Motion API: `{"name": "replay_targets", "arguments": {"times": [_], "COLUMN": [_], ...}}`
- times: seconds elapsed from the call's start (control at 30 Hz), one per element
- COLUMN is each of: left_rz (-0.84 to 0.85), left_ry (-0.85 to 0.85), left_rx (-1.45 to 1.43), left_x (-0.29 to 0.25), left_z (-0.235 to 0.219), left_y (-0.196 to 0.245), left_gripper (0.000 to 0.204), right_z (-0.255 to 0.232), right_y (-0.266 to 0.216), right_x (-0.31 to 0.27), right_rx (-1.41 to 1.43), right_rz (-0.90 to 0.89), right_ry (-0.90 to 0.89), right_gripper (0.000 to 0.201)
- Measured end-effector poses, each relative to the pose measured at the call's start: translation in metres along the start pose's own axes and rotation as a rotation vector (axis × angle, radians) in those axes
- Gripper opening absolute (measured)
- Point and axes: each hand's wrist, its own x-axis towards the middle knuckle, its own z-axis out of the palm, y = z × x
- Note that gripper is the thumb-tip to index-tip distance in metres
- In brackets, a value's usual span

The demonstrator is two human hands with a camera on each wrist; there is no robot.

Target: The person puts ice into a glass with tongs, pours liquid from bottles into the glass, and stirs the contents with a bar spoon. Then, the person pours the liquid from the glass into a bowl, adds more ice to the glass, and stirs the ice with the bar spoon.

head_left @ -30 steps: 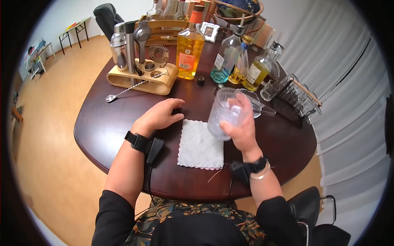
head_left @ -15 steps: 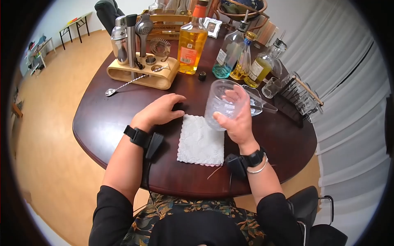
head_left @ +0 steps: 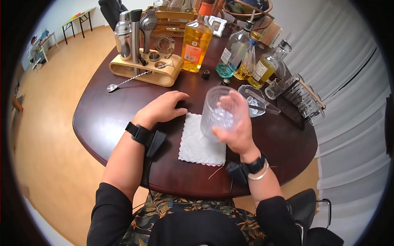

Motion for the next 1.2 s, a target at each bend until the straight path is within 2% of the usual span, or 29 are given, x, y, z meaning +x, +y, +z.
{"name": "replay_targets", "arguments": {"times": [0.07,0.13,0.17,0.27,0.3,0.4,0.43,0.53,0.57,0.67,0.7,0.77,0.87,1.0,1.03,1.13,1.17,1.2], "left_rz": [-0.022,-0.047,-0.034,-0.018,-0.022,-0.044,-0.059,-0.024,-0.019,-0.040,-0.040,-0.061,-0.019,-0.080,-0.086,-0.058,-0.032,-0.038], "left_ry": [0.014,0.027,0.040,0.037,0.032,0.037,0.052,0.051,0.052,0.058,0.046,0.038,0.057,0.017,0.014,0.050,0.061,0.064], "left_rx": [-0.001,-0.009,0.004,0.013,-0.006,-0.017,-0.014,0.029,0.036,0.004,0.007,0.000,0.043,-0.013,-0.018,-0.003,0.015,0.014], "left_x": [-0.003,-0.005,-0.005,-0.004,-0.004,-0.006,-0.007,-0.005,-0.004,-0.005,-0.004,-0.005,-0.005,-0.006,-0.006,-0.006,-0.006,-0.007], "left_z": [-0.003,-0.004,-0.004,-0.002,-0.003,-0.004,-0.005,-0.004,-0.002,-0.003,-0.004,-0.004,-0.003,-0.009,-0.010,-0.006,-0.004,-0.004], "left_y": [0.008,0.009,0.008,0.006,0.006,0.011,0.012,0.009,0.006,0.008,0.009,0.008,0.005,0.017,0.018,0.009,0.007,0.007], "left_gripper": [0.046,0.046,0.046,0.047,0.047,0.046,0.046,0.046,0.046,0.046,0.046,0.046,0.046,0.048,0.048,0.047,0.046,0.046], "right_z": [-0.007,-0.016,-0.018,-0.004,0.001,-0.011,-0.016,-0.012,-0.009,-0.008,-0.012,-0.017,-0.008,-0.012,-0.016,-0.009,-0.003,-0.001], "right_y": [0.017,0.012,0.009,0.002,-0.002,0.017,0.010,0.002,0.004,0.017,0.014,0.008,0.006,0.016,0.017,-0.002,0.000,0.004], "right_x": [0.012,-0.002,-0.007,-0.007,-0.002,0.010,0.003,-0.012,-0.007,0.012,0.007,-0.004,-0.009,0.008,0.003,-0.015,-0.012,-0.006], "right_rx": [0.009,0.098,0.142,0.124,0.044,0.016,0.063,0.225,0.064,0.004,0.050,0.140,0.114,0.010,0.030,0.192,0.092,0.060], "right_rz": [0.017,0.019,0.029,-0.038,-0.018,0.019,0.078,0.043,-0.029,0.036,0.040,0.053,-0.016,0.028,0.033,0.003,-0.057,-0.032], "right_ry": [0.130,0.142,0.138,-0.028,0.004,0.181,0.180,0.017,-0.024,0.144,0.148,0.129,-0.045,0.209,0.225,-0.018,-0.037,0.022], "right_gripper": [0.098,0.096,0.096,0.093,0.094,0.095,0.096,0.095,0.094,0.095,0.094,0.094,0.091,0.095,0.095,0.089,0.088,0.089]}}
